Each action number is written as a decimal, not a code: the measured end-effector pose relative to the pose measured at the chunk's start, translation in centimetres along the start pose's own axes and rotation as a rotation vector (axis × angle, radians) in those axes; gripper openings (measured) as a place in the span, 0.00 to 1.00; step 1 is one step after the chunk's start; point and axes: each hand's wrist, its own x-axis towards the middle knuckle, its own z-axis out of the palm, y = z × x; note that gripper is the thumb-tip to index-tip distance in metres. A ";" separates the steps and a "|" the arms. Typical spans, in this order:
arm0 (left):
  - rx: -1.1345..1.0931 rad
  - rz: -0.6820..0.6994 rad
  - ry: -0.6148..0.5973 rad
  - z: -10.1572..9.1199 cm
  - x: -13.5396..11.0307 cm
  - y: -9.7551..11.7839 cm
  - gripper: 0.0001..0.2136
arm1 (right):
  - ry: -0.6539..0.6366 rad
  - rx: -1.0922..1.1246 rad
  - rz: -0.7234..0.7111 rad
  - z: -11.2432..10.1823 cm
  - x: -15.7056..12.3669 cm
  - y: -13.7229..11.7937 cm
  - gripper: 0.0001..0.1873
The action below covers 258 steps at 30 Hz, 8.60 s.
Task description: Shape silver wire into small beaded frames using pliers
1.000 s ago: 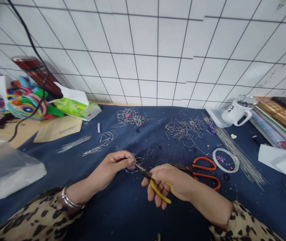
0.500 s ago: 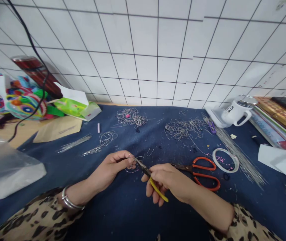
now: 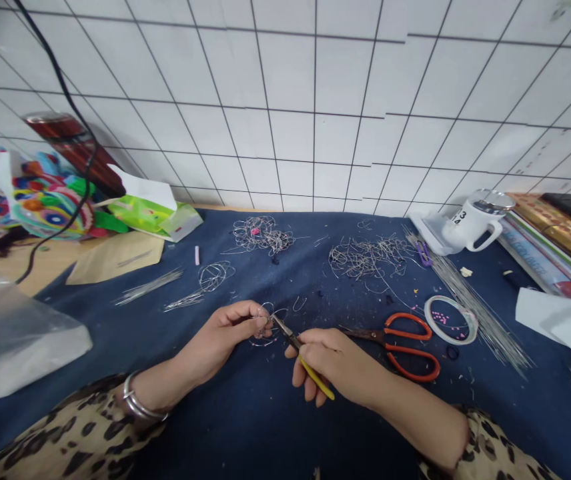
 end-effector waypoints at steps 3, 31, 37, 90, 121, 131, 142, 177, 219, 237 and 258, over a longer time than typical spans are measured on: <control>-0.017 -0.006 0.003 0.0 0.0 0.0 0.06 | 0.042 -0.197 -0.008 0.1 -0.3 -0.5 0.12; -0.042 -0.079 -0.079 -0.5 0.3 0.3 0.06 | 0.465 -1.636 -0.594 -0.4 0.3 1.6 0.20; -0.051 -0.089 -0.085 -0.5 0.3 0.4 0.06 | 0.477 -1.668 -0.622 -0.5 0.4 1.8 0.21; -0.124 -0.146 -0.208 -1.1 0.4 0.6 0.05 | 0.402 -1.732 -0.765 -1.6 0.5 1.4 0.19; -0.140 -0.158 -0.221 -1.3 0.5 0.3 0.04 | 0.386 -1.761 -0.699 -1.1 -0.1 1.3 0.19; -0.224 -0.223 -0.212 -1.1 0.4 0.6 0.03 | 0.365 -1.693 -0.708 -1.5 0.1 1.3 0.19; -0.210 -0.182 -0.185 -0.8 0.2 0.9 0.04 | 0.264 -1.240 -0.582 -2.0 0.6 1.3 0.16; -0.080 -0.136 -0.163 -1.0 0.1 1.0 0.04 | 0.250 -1.103 -0.540 -1.4 0.9 1.3 0.14; -0.022 -0.142 -0.216 -1.4 0.3 1.5 0.03 | 0.267 -1.112 -0.516 -1.7 0.5 0.9 0.15; -0.114 -0.066 -0.224 -1.6 0.3 1.4 0.02 | 0.281 -1.133 -0.535 -1.5 0.6 0.8 0.15; -0.057 0.028 -0.227 -3.6 0.1 3.1 0.05 | 0.342 -1.323 -0.616 -0.9 0.6 -1.6 0.14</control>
